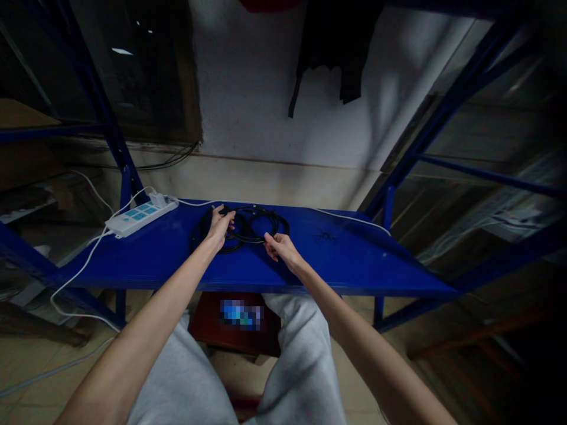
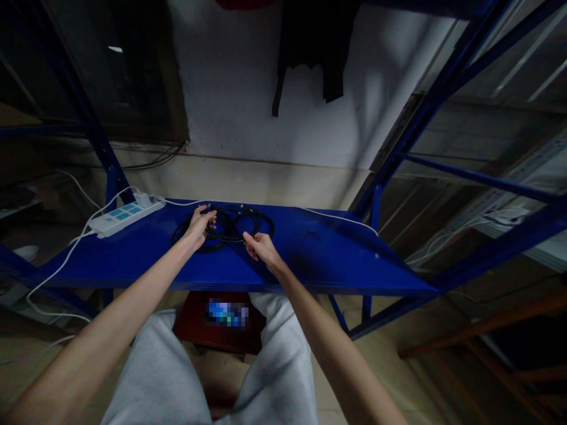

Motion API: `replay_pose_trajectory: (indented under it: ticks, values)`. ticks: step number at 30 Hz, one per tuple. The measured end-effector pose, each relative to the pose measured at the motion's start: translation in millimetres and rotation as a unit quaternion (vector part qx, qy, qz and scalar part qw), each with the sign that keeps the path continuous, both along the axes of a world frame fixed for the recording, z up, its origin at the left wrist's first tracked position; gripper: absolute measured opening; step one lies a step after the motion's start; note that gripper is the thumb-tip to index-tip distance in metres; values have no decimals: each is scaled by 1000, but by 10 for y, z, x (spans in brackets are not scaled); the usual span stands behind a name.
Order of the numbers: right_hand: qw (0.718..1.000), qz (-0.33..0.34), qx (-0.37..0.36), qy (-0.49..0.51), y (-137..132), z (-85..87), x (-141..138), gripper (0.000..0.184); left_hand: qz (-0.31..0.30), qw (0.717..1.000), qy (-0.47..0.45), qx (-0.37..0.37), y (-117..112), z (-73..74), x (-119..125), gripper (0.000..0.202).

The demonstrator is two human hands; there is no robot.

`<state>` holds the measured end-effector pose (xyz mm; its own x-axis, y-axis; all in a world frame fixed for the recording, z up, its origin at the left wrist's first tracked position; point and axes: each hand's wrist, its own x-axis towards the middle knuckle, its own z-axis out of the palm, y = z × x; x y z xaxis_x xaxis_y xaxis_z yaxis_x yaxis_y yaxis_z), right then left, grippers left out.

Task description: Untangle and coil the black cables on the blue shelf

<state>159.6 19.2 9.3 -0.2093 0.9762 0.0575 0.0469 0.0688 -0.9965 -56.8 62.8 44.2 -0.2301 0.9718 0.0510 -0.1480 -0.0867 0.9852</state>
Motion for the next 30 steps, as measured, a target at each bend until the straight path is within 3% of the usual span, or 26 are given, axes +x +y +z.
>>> replay_pose_trajectory:
  ticks: [2, 5, 7, 10, 12, 14, 17, 22, 27, 30]
  values:
    - [1000, -17, 4, -11, 29, -113, 25, 57, 66, 978, 192, 46, -33, -105, 49, 55]
    - [995, -48, 69, -61, 80, -260, 2, 57, 115, 890, 418, 142, -195, -245, 126, 53]
    - [986, -56, 114, -106, 93, -315, -23, 56, 84, 848, 487, 193, -335, -330, 209, 40]
    - [975, -95, 141, -144, 58, -312, -27, 52, -25, 794, 556, 244, -514, -435, 354, 28]
    - [959, -154, 168, -171, 8, -270, -11, 48, -79, 747, 600, 276, -592, -469, 426, 30]
    - [931, -233, 185, -212, -45, -220, 3, 43, -98, 719, 630, 276, -638, -465, 460, 31]
    - [900, -298, 152, -280, -98, -158, -10, 38, -82, 710, 658, 236, -671, -413, 462, 23]
    - [883, -226, 124, -392, -121, -107, -86, 43, -74, 713, 663, 216, -688, -361, 458, 26]
    - [890, -200, 117, -392, -126, -90, -99, 53, -95, 751, 624, 195, -659, -402, 468, 32]
    - [898, -213, 115, -366, -133, -92, -88, 53, -107, 755, 620, 185, -657, -401, 468, 31]
